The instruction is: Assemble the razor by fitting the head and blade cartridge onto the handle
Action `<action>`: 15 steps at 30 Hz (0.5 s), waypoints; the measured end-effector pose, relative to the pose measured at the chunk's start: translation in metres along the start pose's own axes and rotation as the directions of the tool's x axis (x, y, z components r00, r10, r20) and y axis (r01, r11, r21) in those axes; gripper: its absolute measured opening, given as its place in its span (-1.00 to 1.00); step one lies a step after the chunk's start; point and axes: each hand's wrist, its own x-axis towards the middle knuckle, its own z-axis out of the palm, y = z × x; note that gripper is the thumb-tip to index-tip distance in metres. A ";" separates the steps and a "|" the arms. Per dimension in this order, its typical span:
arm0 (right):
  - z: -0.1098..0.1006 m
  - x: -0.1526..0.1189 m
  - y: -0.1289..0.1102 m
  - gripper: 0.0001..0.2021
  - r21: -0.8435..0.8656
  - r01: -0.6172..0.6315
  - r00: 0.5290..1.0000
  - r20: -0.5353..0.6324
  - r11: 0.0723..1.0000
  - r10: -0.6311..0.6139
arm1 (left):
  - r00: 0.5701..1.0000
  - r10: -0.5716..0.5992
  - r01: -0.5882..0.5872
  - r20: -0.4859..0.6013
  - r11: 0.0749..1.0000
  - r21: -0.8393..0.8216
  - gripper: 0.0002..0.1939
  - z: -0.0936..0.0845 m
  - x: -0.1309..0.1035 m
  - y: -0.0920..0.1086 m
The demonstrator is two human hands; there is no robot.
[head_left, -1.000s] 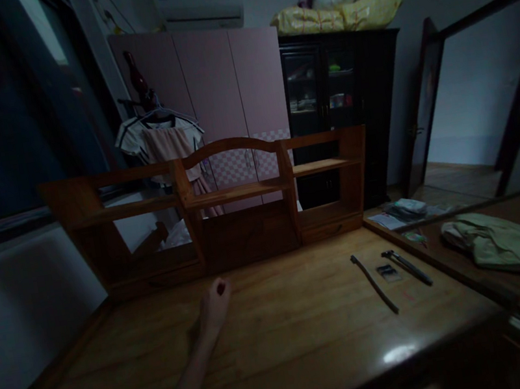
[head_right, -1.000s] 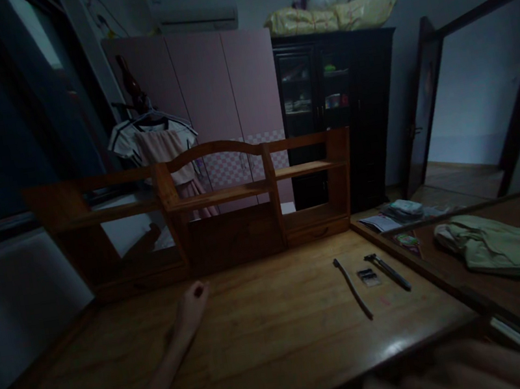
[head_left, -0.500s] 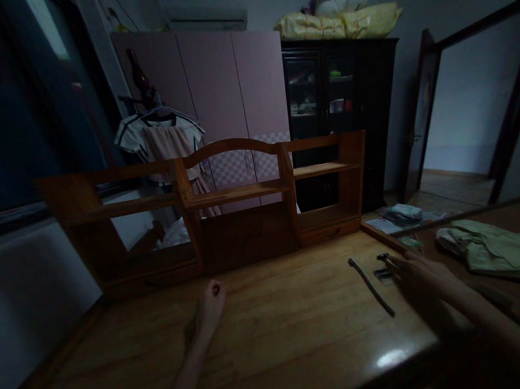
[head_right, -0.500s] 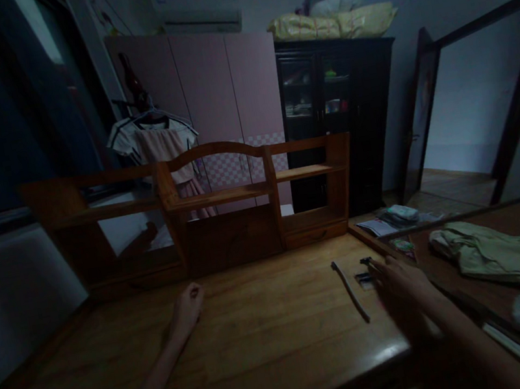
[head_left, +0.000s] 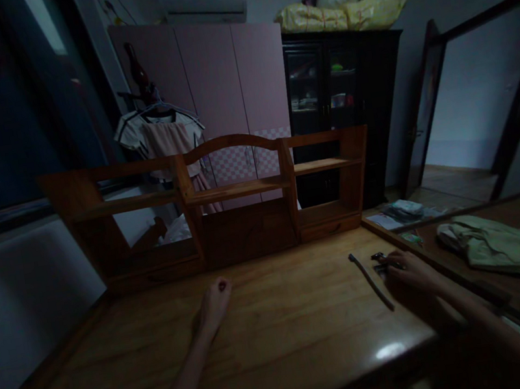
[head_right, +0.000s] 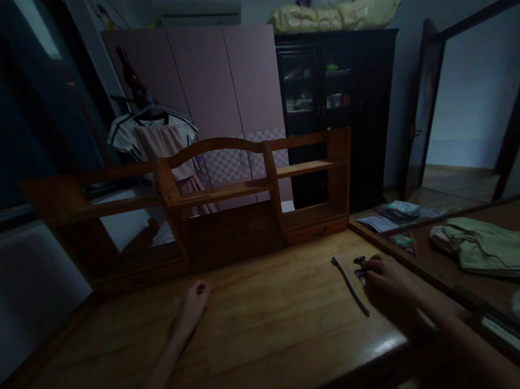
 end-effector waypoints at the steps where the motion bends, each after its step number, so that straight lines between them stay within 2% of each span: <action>1: 0.003 0.000 -0.002 -0.65 0.016 -0.017 1.000 0.005 1.000 0.017 | 1.000 0.004 -0.004 0.003 1.000 0.001 -0.83 0.001 0.001 -0.002; 4: 0.010 -0.001 -0.015 -0.63 0.042 -0.047 0.999 0.014 0.998 0.047 | 1.000 0.002 -0.002 0.011 1.000 0.005 -0.82 0.002 0.003 -0.007; 8: 0.014 -0.003 -0.045 -0.61 0.051 -0.026 0.997 0.072 0.998 0.023 | 0.999 -0.026 0.026 0.038 1.000 0.017 -0.81 0.004 0.006 -0.011; 11: 0.017 -0.004 -0.076 -0.64 0.065 0.044 0.992 0.118 0.997 -0.051 | 0.998 -0.026 0.025 0.049 0.999 0.024 -0.80 0.005 0.007 -0.013; 15: 0.027 0.000 -0.128 -0.67 0.091 0.106 0.986 0.119 0.990 -0.117 | 0.999 0.012 -0.012 0.042 1.000 -0.005 -0.81 0.007 0.008 -0.016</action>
